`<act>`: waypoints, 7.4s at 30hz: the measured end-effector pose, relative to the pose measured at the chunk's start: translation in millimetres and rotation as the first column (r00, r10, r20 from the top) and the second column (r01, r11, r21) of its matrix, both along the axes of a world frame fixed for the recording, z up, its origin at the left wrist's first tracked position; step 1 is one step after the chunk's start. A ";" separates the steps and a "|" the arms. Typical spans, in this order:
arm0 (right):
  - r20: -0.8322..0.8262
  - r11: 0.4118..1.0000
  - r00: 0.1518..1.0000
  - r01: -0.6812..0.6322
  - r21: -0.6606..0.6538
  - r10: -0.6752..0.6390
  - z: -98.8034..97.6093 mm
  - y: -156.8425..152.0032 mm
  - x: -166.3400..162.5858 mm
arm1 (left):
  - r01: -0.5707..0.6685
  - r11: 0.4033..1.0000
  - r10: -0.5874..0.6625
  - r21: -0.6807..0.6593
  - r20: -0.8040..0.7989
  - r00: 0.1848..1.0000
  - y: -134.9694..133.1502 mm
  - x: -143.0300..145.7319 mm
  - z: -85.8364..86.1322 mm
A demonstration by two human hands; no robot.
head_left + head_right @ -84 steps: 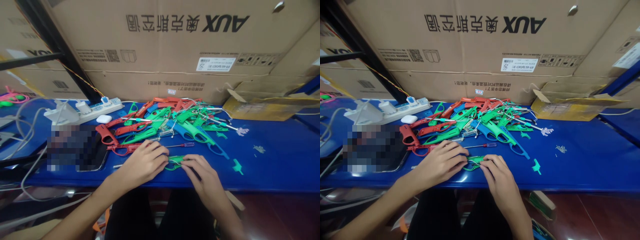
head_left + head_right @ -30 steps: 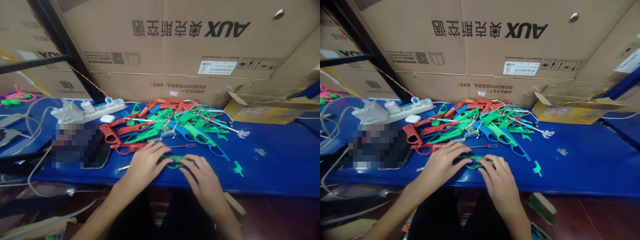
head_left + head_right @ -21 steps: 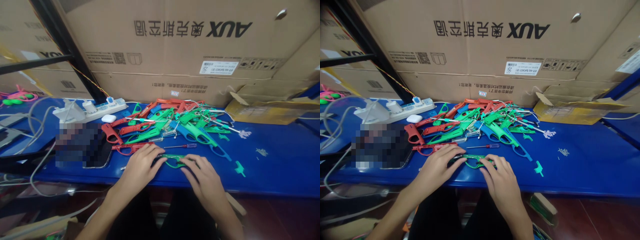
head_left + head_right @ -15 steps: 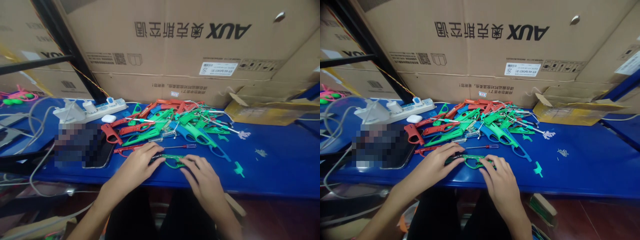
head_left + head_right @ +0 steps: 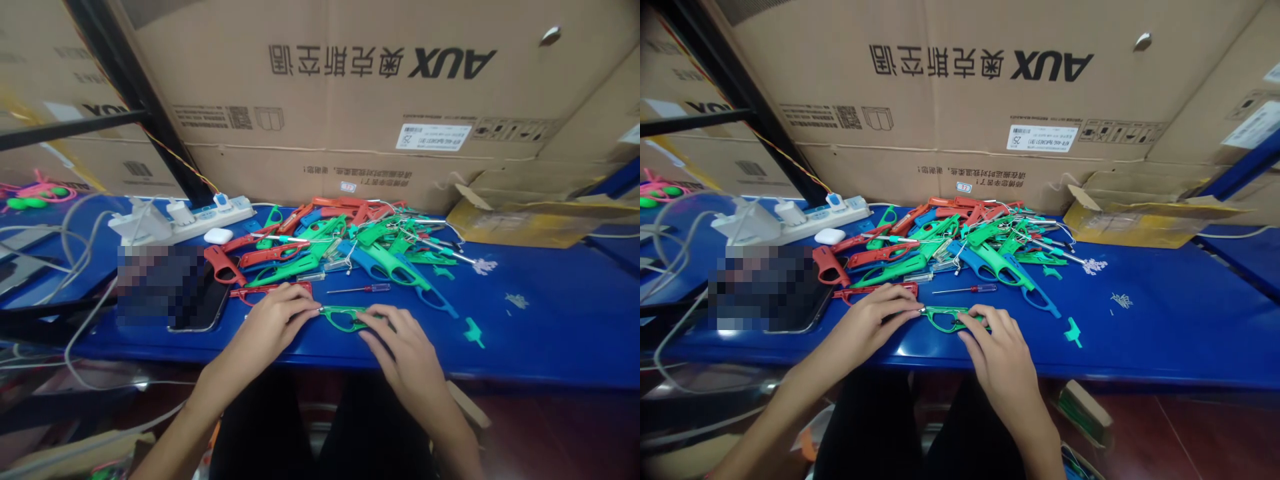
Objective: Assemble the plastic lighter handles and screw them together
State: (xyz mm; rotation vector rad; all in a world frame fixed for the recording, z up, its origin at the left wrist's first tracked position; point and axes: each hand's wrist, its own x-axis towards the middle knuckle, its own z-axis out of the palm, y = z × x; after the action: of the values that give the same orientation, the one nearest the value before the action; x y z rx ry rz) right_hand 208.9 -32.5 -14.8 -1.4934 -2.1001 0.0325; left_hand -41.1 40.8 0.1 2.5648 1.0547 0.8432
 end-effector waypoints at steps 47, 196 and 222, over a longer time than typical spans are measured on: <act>-0.169 0.991 0.982 0.069 -0.116 -0.088 10.0 12.8 2.6 | 0.038 0.999 -0.040 0.035 0.043 0.998 -3.4 2.5 -4.2; -0.412 0.941 0.894 -0.275 -0.197 0.176 15.3 39.9 20.4 | 0.048 0.999 -0.048 0.011 -0.020 0.999 -2.4 15.4 -3.9; -0.443 0.970 0.883 -0.222 -0.103 0.155 13.0 40.3 21.2 | 0.226 0.974 -0.225 0.028 -0.023 0.974 17.0 12.9 -3.5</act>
State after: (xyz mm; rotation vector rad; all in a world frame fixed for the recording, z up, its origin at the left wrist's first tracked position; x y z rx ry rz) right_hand 230.2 7.8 -1.8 -1.2160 -1.8943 0.5595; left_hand -28.3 57.8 -3.4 2.6583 0.7409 0.7825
